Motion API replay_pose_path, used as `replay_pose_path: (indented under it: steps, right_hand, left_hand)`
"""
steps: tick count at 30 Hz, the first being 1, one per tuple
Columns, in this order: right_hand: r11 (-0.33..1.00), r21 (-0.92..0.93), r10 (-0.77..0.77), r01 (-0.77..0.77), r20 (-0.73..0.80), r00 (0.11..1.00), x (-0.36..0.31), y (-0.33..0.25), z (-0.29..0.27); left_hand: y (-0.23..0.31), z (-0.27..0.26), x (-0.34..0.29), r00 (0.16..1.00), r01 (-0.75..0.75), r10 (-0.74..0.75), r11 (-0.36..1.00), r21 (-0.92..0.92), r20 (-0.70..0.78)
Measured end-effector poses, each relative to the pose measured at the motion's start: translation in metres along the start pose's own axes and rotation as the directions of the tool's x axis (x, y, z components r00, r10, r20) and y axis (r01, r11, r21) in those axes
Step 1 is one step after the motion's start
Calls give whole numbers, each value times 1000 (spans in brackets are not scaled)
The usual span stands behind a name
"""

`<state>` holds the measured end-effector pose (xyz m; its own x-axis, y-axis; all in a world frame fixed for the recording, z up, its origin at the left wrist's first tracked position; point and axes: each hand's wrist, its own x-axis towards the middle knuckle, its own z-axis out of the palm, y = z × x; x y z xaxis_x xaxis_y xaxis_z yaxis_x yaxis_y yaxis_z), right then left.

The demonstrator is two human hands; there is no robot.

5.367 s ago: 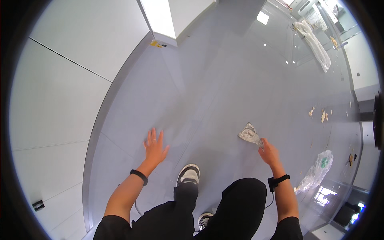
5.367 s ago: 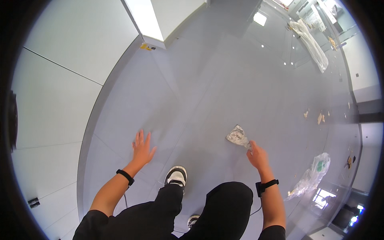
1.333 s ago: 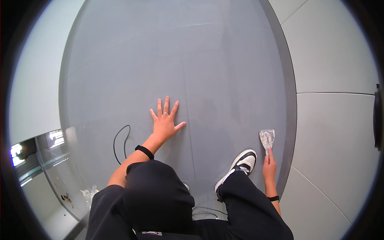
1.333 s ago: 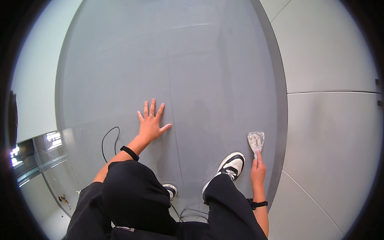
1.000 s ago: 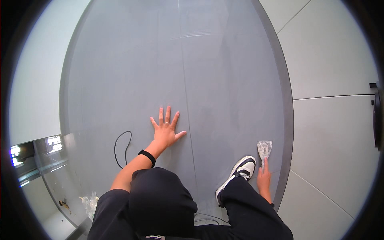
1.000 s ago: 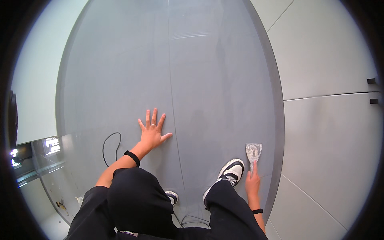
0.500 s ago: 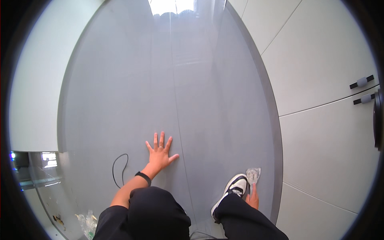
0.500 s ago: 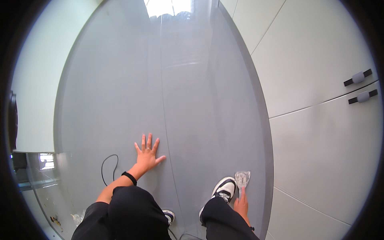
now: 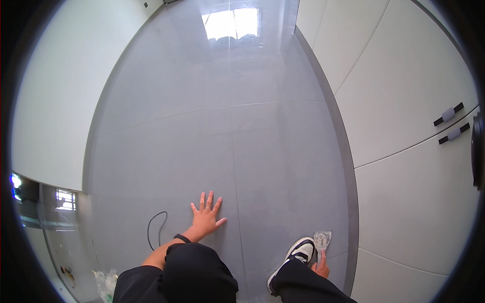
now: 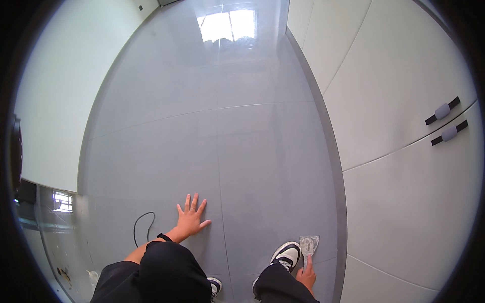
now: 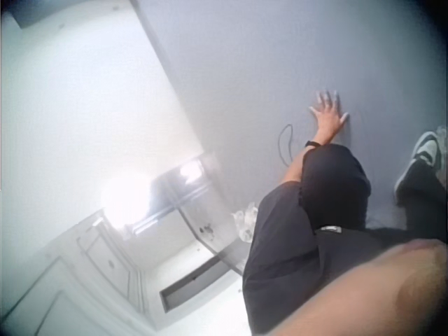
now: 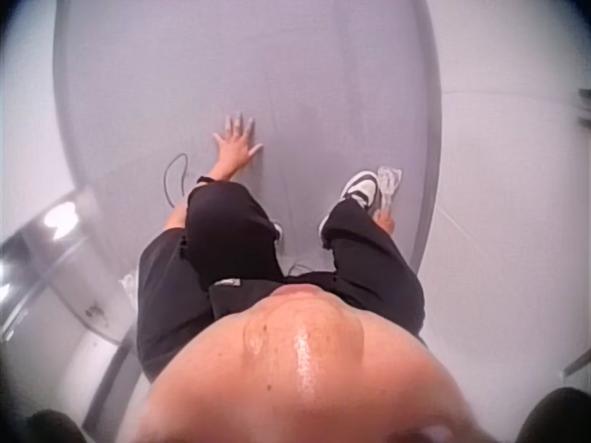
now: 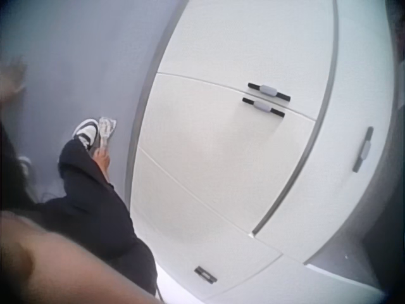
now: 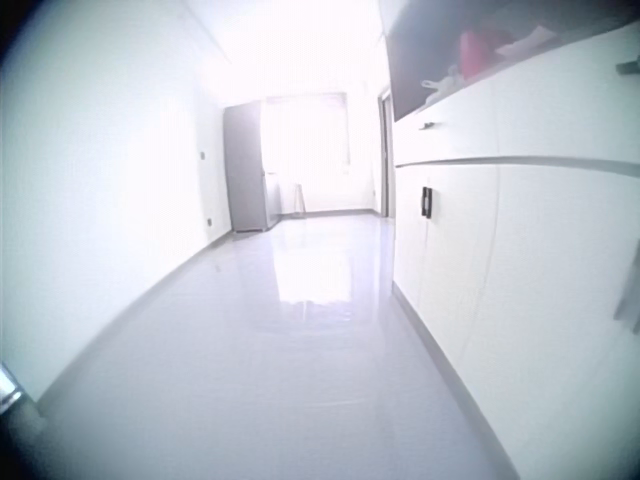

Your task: Scraping and wiping a floor with a scraper and cloth.

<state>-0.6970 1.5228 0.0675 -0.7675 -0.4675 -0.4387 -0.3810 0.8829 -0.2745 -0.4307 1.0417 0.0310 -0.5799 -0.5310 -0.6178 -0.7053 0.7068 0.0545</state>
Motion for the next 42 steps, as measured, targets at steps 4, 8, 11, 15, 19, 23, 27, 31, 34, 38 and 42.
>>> replay_pose_path:
  steps: [4,8,11,15,19,23,27,31,34,38,42]
  right_hand:
    - [996,-89,-18,16,-20,1000,24,20,6]
    - [989,-135,74,-66,54,996,19,23,3]
    - [995,-94,-14,11,-36,999,54,-3,-10]
    - [966,0,-257,259,-136,957,185,-43,-31]
    - [838,-116,-545,533,-196,815,308,-70,-20]
    - [734,-176,-673,656,-322,666,434,-183,-40]
    - [774,-171,-623,610,-377,685,493,-224,-45]
    - [785,-79,-593,614,-385,708,469,-225,-30]
    - [805,4,-550,593,-368,750,465,-214,-34]
    - [826,141,-521,546,-179,834,475,-198,-61]
    - [793,47,-595,608,-159,788,474,-156,-79]
  left_hand:
    - [8,9,1,995,-8,5,1000,-29,-98]
    - [-1,22,-27,988,-65,58,997,-47,-141]
    - [-9,18,-34,978,-88,80,995,-36,-192]
    - [-3,7,-3,976,-66,49,995,-73,-213]
    - [10,13,-9,980,73,-100,985,-157,-170]
    - [-5,-4,-16,836,439,-517,831,-340,-184]
    - [-1,-29,-51,663,584,-722,665,-465,-199]
    - [7,-57,-101,529,679,-838,513,-524,-134]
    - [13,-84,-119,446,689,-886,431,-583,-127]
    - [30,-110,-136,415,638,-888,440,-632,-199]
    - [30,-106,-166,517,584,-827,529,-615,-220]
